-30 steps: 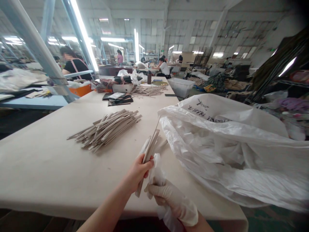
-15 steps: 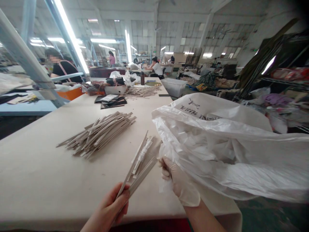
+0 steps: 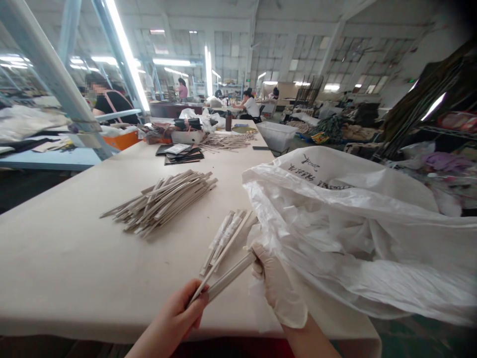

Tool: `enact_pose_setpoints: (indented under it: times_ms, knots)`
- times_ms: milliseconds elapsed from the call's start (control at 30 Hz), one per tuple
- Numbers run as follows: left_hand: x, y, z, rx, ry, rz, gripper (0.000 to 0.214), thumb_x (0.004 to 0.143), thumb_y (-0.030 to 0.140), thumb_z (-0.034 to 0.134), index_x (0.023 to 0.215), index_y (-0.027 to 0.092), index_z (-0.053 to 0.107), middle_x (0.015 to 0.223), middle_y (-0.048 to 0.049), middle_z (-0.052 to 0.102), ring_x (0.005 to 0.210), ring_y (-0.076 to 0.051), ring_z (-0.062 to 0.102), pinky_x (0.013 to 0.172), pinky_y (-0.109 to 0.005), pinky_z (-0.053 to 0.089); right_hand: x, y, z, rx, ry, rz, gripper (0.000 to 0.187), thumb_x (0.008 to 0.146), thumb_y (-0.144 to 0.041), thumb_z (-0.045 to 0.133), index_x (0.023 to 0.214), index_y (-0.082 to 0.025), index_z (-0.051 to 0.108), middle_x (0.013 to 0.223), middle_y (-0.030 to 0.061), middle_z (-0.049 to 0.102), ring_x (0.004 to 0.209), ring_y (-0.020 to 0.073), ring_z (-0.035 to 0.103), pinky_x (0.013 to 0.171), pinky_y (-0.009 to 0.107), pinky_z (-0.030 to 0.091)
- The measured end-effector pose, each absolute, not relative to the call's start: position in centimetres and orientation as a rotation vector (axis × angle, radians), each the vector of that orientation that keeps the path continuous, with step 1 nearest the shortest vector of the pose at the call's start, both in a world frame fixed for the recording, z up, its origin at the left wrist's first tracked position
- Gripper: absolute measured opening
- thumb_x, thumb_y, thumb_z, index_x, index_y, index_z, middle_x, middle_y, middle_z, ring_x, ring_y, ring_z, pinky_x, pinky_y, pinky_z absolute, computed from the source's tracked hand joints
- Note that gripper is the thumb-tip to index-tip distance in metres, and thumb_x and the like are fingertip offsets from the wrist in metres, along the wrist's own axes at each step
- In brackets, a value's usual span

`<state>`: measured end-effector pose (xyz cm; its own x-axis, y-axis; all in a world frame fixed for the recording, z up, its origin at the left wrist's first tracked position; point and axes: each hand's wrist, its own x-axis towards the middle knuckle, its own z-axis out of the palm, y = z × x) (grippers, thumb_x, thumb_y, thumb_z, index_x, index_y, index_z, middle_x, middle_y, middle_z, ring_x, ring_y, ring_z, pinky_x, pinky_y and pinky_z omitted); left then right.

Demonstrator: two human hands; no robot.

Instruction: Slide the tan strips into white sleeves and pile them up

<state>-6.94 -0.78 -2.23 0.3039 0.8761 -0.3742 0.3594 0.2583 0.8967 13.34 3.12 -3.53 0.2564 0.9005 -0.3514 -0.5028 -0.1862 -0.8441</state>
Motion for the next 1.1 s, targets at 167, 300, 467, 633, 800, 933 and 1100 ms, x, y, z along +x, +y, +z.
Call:
enact_pose_setpoints:
  times_ms: [167,300,467,633,800,933,1100]
  knots:
    - [-7.5,-0.6,-2.4,1.451,1.336,0.543,0.03,0.078,0.048,0.041,0.073,0.019,0.048,0.046,0.009,0.037,0.039,-0.007,0.03,0.039,-0.019,0.024,13.5,3.1,-4.2,-1.236,-0.575,1.304,0.035,0.061,-0.047,0.067,0.054,-0.016,0.052,0.043,-0.0089,0.029,0.039,0.0044,0.021,0.038,0.022,0.012]
    - [-7.2,-0.5,-2.5,1.631,1.467,0.579,0.027,0.079,0.045,0.041,0.07,0.02,0.049,0.05,0.0067,0.04,0.047,-0.01,0.039,0.047,-0.021,0.031,13.2,2.7,-4.5,-1.361,-0.776,1.175,0.036,0.069,-0.05,0.058,0.054,-0.017,0.055,0.043,-0.008,0.026,0.041,0.0068,0.022,0.04,0.023,0.016]
    - [-5.1,-0.2,-2.9,1.627,1.495,0.725,0.024,0.078,0.041,0.044,0.086,0.02,0.053,0.056,0.0047,0.048,0.054,-0.013,0.047,0.052,-0.023,0.036,10.2,1.2,-5.4,-1.383,-1.027,1.285,0.041,0.072,-0.053,0.051,0.051,-0.018,0.05,0.043,-0.0068,0.03,0.041,0.0074,0.025,0.041,0.024,0.018]
    - [-4.2,0.2,-3.9,1.392,1.379,0.743,0.034,0.075,0.048,0.044,0.089,0.017,0.051,0.047,0.0079,0.043,0.037,-0.009,0.035,0.038,-0.02,0.028,10.0,0.2,-5.7,-1.345,-0.978,1.419,0.044,0.067,-0.058,0.054,0.05,-0.018,0.046,0.044,-0.0056,0.036,0.041,0.0071,0.027,0.041,0.024,0.019]
    - [-3.5,0.5,-4.2,1.387,1.335,0.771,0.029,0.074,0.047,0.047,0.069,0.019,0.045,0.045,0.0076,0.044,0.037,-0.006,0.034,0.038,-0.019,0.028,10.4,1.2,-4.5,-1.247,-0.632,1.358,0.041,0.064,-0.056,0.059,0.051,-0.02,0.041,0.044,-0.008,0.028,0.041,0.0066,0.02,0.039,0.023,0.015]
    - [-3.6,0.3,-4.6,1.312,1.272,0.761,0.034,0.075,0.05,0.047,0.081,0.017,0.049,0.05,0.0056,0.05,0.039,-0.007,0.043,0.04,-0.02,0.033,10.3,1.8,-4.2,-1.246,-0.685,1.378,0.038,0.059,-0.052,0.064,0.053,-0.019,0.046,0.042,-0.0077,0.032,0.04,0.0064,0.024,0.037,0.022,0.015]
    - [-3.8,0.2,-5.5,1.262,1.304,0.846,0.047,0.075,0.055,0.045,0.098,0.013,0.048,0.049,0.0071,0.048,0.036,-0.007,0.039,0.038,-0.02,0.031,9.7,1.7,-5.0,-1.239,-0.698,1.416,0.035,0.059,-0.051,0.065,0.056,-0.019,0.052,0.039,-0.0074,0.034,0.038,0.0066,0.028,0.036,0.021,0.016]
